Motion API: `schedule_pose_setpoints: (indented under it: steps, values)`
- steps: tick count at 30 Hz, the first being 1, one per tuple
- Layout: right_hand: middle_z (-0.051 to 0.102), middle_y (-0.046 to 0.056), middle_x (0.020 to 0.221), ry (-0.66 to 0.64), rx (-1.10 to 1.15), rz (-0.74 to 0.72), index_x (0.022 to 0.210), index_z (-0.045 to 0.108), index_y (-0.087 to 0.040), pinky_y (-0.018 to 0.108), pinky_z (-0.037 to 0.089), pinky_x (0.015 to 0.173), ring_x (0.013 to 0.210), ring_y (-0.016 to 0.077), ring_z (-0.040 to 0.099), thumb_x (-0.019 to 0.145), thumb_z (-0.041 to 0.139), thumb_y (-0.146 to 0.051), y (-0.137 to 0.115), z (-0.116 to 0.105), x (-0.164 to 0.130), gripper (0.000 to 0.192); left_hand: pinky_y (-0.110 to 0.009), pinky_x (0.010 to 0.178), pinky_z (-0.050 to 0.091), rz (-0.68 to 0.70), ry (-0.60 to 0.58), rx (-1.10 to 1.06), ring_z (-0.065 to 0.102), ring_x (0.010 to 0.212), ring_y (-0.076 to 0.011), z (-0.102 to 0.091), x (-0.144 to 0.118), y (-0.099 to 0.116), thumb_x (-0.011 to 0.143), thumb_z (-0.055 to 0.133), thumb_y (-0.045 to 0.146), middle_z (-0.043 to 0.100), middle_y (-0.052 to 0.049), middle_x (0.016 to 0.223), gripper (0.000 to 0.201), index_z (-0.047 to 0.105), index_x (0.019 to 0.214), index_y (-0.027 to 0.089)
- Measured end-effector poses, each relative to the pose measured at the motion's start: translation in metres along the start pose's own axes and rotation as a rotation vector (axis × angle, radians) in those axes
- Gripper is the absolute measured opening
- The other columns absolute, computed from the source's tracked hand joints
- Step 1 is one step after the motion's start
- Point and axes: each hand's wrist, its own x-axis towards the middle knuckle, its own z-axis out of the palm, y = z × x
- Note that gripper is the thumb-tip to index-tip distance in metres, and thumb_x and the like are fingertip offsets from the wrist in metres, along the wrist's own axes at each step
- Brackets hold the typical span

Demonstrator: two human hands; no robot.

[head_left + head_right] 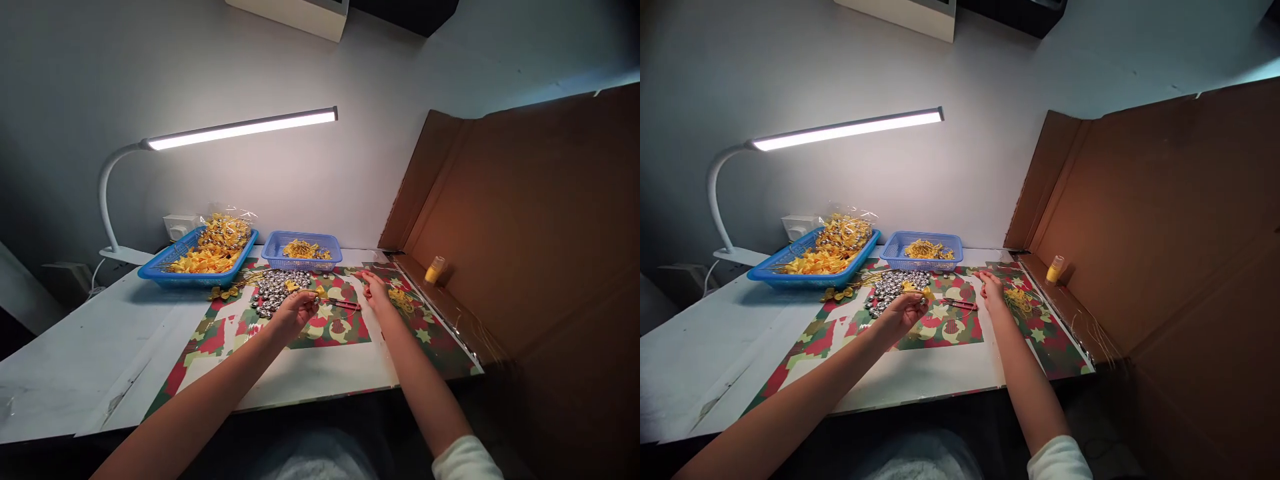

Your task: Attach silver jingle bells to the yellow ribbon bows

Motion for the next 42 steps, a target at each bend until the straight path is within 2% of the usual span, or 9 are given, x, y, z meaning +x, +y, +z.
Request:
schedule_pose_setpoints:
  steps: [3,5,6,12,20,27,33,36,42]
  values:
    - [0.073,0.006,0.081,-0.137,0.077,0.047,0.071,0.062,-0.019,0.018,0.021,0.035,0.039,0.0029,0.034,0.054,0.074,-0.034,-0.003,0.014,-0.027,0.026,-0.021,0.054,0.045,0.048,0.092,0.02,0.053,0.052,-0.0085,-0.004,0.005,-0.001,0.056,0.072,0.012,0.061,0.0,0.059,0.014,0.06,0.062,0.014]
    - [0.073,0.005,0.082,-0.311,0.211,0.109,0.072,0.062,-0.018,0.017,0.022,0.035,0.041,0.0027,0.037,0.054,0.077,-0.034,-0.005,0.024,-0.05,0.028,-0.021,0.054,0.045,0.069,0.125,0.034,0.054,0.052,-0.0085,-0.006,0.006,-0.003,0.054,0.074,0.013,0.061,0.0,0.059,0.016,0.06,0.062,0.014]
    - [0.073,0.004,0.078,-0.344,0.249,0.119,0.072,0.062,-0.018,0.016,0.023,0.035,0.04,0.0024,0.037,0.054,0.077,-0.034,-0.006,0.028,-0.062,0.028,-0.021,0.054,0.045,0.079,0.137,0.042,0.055,0.053,-0.0087,-0.006,0.007,-0.004,0.053,0.074,0.013,0.061,0.0,0.058,0.017,0.06,0.062,0.014]
    - [0.07,0.002,0.067,-0.395,0.27,0.078,0.065,0.061,-0.017,0.019,0.037,0.043,0.044,0.0048,0.046,0.054,0.078,-0.032,-0.01,0.046,-0.112,0.025,-0.02,0.056,0.045,0.095,0.167,0.07,0.058,0.056,-0.0093,-0.009,0.009,-0.008,0.053,0.075,0.017,0.063,0.0,0.06,0.019,0.061,0.065,0.014]
    - [0.066,0.001,0.061,-0.227,0.127,-0.176,0.064,0.063,-0.017,0.026,0.047,0.052,0.051,0.0108,0.055,0.059,0.077,-0.037,-0.003,0.05,-0.116,0.025,-0.017,0.055,0.044,0.036,0.18,0.044,0.058,0.056,-0.0077,-0.004,0.004,-0.009,0.051,0.074,0.015,0.064,0.0,0.06,0.018,0.061,0.063,0.013]
    - [0.066,0.001,0.066,-0.264,0.153,-0.245,0.067,0.064,-0.018,0.029,0.052,0.058,0.056,0.0122,0.059,0.066,0.074,-0.036,0.001,0.046,-0.121,0.02,-0.019,0.059,0.045,0.08,0.143,0.075,0.056,0.056,-0.0076,0.001,-0.001,-0.005,0.05,0.078,0.015,0.063,0.002,0.059,0.02,0.061,0.06,0.014]
    - [0.069,0.002,0.067,-0.337,0.147,-0.2,0.068,0.064,-0.019,0.029,0.052,0.057,0.054,0.0124,0.059,0.063,0.075,-0.038,-0.002,0.046,-0.121,0.023,-0.019,0.062,0.046,0.131,0.098,0.08,0.056,0.059,-0.0078,0.004,-0.006,-0.003,0.045,0.08,0.013,0.063,0.0,0.059,0.022,0.061,0.056,0.013]
    - [0.069,0.003,0.068,-0.364,0.082,-0.185,0.071,0.064,-0.019,0.029,0.051,0.057,0.055,0.0133,0.059,0.063,0.075,-0.04,0.0,0.045,-0.12,0.025,-0.019,0.062,0.046,0.149,0.084,0.091,0.057,0.059,-0.0081,0.006,-0.008,-0.002,0.046,0.079,0.013,0.063,0.001,0.058,0.022,0.06,0.056,0.014]
    - [0.064,0.001,0.067,-0.378,-0.069,-0.293,0.076,0.064,-0.02,0.027,0.05,0.058,0.06,0.0133,0.058,0.073,0.067,-0.044,0.007,0.041,-0.118,0.024,-0.021,0.064,0.047,0.165,0.084,0.135,0.056,0.058,-0.0082,0.006,-0.009,-0.002,0.05,0.077,0.013,0.062,0.001,0.058,0.019,0.059,0.056,0.014]
